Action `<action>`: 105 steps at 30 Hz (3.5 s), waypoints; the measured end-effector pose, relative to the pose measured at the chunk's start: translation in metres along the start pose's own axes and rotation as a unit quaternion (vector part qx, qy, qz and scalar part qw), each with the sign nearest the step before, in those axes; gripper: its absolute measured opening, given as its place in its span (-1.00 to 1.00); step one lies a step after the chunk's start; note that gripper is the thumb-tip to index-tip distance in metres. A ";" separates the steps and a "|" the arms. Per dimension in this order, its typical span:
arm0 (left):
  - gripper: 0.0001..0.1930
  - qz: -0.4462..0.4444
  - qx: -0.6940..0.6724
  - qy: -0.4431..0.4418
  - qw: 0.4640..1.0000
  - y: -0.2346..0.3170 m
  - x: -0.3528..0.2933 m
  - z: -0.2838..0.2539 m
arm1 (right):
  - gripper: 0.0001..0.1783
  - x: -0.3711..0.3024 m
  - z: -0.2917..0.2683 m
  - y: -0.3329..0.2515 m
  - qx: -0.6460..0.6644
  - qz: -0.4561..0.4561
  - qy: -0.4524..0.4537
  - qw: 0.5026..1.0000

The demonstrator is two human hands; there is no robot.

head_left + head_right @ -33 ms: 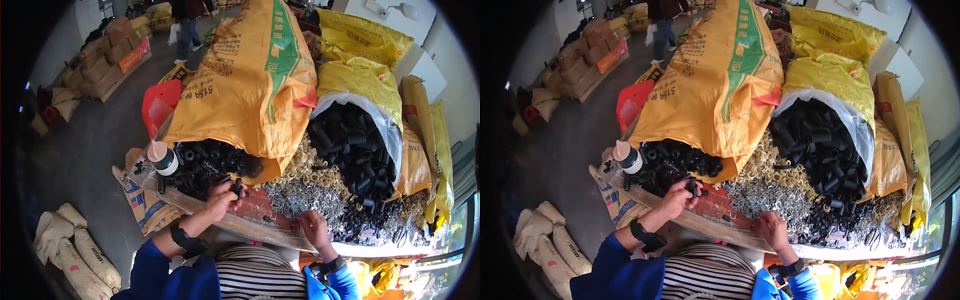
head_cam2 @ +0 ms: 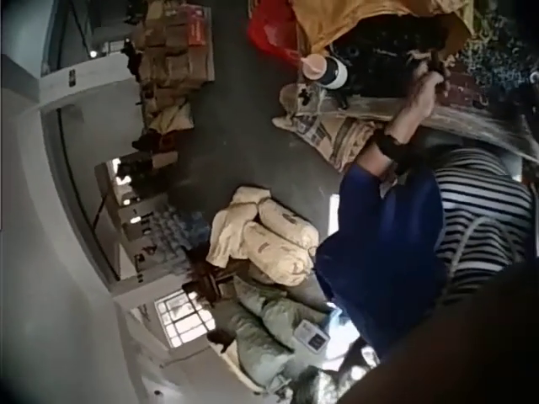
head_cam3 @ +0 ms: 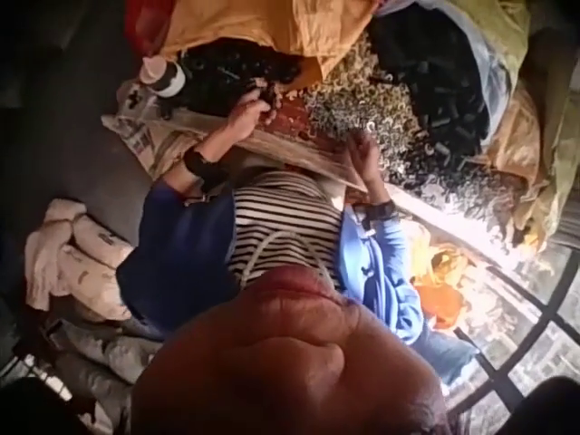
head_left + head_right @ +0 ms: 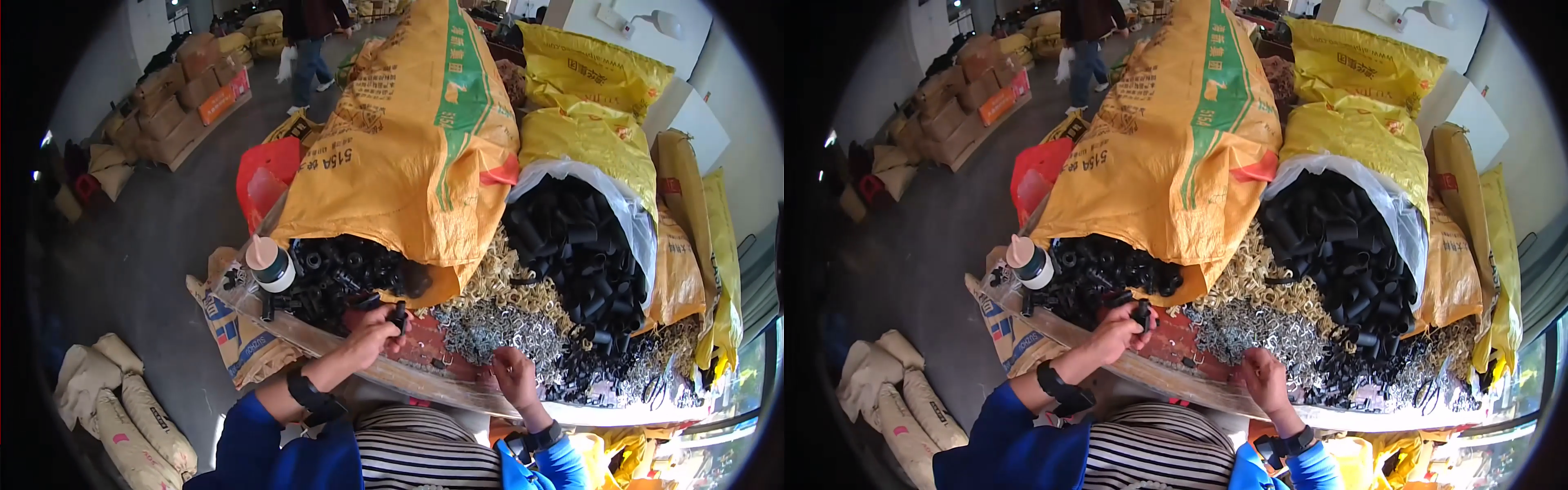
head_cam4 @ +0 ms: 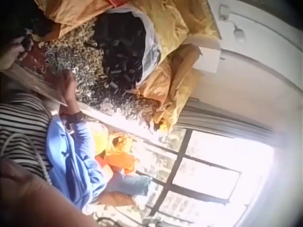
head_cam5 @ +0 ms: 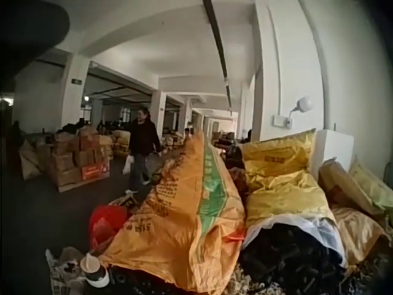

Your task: The person assembles components by hand by picking up a black plastic part and a metal clip, fitting the clip into the part, and then sliding a black sleeve over the assembly.

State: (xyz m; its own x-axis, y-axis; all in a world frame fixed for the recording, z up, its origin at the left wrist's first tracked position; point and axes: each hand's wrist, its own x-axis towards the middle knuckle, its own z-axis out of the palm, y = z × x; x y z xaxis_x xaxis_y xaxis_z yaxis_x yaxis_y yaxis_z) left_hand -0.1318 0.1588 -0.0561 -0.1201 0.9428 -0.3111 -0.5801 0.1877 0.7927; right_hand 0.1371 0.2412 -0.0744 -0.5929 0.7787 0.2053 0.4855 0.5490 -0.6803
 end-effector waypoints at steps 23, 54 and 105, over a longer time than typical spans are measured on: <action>-0.89 0.117 0.188 -0.133 0.966 -0.037 0.018 0.071 | -0.91 0.019 0.010 -0.047 0.453 0.097 -0.022 0.886; -0.88 -0.099 0.078 -0.155 0.980 -0.045 0.012 0.071 | -0.93 0.010 -0.010 -0.059 0.067 -0.075 0.006 0.995; -0.72 -0.228 -0.012 -0.226 0.947 -0.043 0.015 0.056 | -0.79 0.011 -0.033 -0.018 0.008 -0.050 0.102 0.994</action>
State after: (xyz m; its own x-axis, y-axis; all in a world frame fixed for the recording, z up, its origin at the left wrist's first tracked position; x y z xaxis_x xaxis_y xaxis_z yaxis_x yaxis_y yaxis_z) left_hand -0.0632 0.1801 -0.0655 0.5016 0.7878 -0.3575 -0.5074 0.6026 0.6160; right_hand 0.1434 0.2498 -0.0370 -0.4938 0.7673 0.4090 0.4196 0.6223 -0.6608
